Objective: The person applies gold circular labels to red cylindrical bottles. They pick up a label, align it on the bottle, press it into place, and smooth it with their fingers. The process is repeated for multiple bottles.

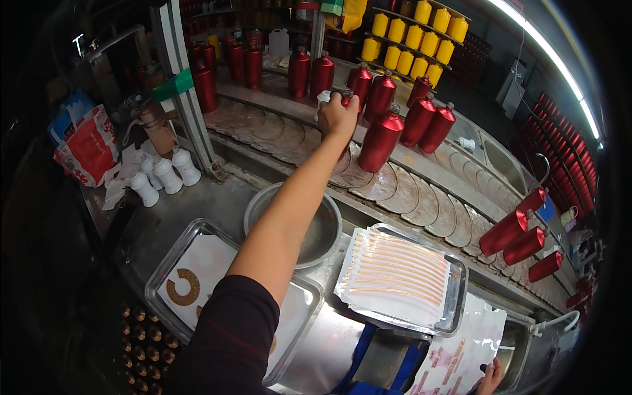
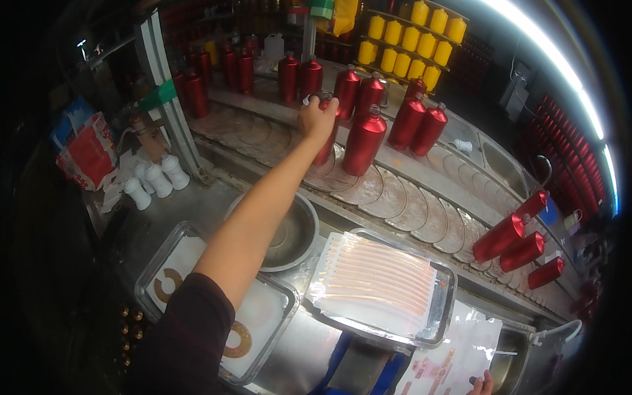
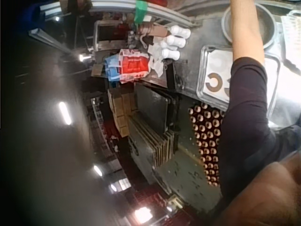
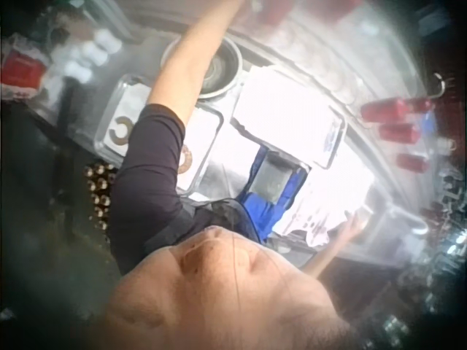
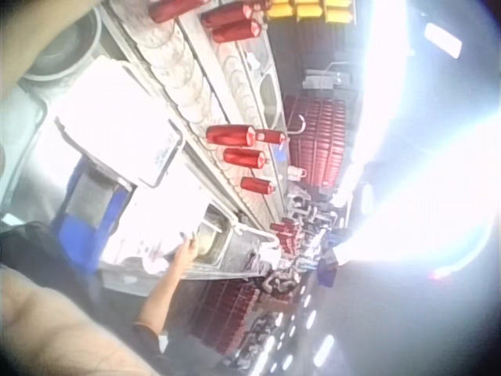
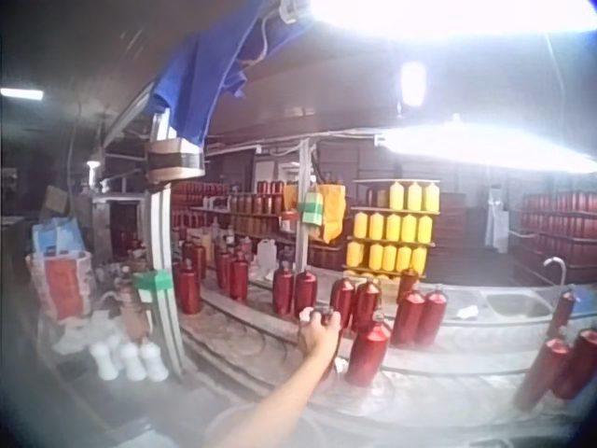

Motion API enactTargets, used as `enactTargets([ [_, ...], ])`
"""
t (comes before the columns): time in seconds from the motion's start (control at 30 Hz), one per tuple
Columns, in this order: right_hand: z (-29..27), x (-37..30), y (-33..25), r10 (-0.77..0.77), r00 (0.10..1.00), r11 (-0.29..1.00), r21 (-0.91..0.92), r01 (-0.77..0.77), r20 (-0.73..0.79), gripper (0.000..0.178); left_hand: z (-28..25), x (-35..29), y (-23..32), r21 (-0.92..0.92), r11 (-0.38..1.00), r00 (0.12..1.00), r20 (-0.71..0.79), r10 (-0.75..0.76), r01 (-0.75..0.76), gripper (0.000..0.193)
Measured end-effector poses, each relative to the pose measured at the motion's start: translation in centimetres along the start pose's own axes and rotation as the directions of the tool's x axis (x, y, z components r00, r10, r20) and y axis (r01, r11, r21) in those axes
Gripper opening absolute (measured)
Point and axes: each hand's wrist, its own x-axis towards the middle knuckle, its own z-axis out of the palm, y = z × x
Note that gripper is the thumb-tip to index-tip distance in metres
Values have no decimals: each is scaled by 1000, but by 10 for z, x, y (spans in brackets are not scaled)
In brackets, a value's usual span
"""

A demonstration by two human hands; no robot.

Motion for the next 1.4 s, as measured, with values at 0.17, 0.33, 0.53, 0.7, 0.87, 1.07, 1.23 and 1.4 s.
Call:
enactTargets([
  [0.17,1,-3,-6,7,1000,999,-39,-8,-21,39,-3,-25,29,32,991,977,164,-133,129,58],
  [0.33,1,-3,-9,55,998,997,53,-53,-42,38,-13,-16,16,-47,998,999,18,33,-32,62],
  [0.53,0,-3,-14,106,985,994,39,-101,-138,31,-65,34,-61,86,996,993,-119,-22,33,52],
  [0.7,3,0,-7,2,999,999,-32,-4,-48,23,-113,60,-128,273,952,982,-159,-99,140,49],
  [0.87,7,6,7,28,993,996,88,-17,-119,26,-136,91,-153,322,934,974,-211,-88,154,49],
  [1.07,-3,13,14,46,995,999,22,-45,-91,38,-139,142,-161,338,938,986,-163,-29,84,51],
  [1.23,-11,14,24,24,997,999,28,-22,-74,43,-130,172,-155,313,944,994,-53,-93,105,62],
  [1.4,-12,12,37,23,992,1000,-4,-24,-121,45,-106,194,-148,277,951,988,-100,-118,141,75],
])
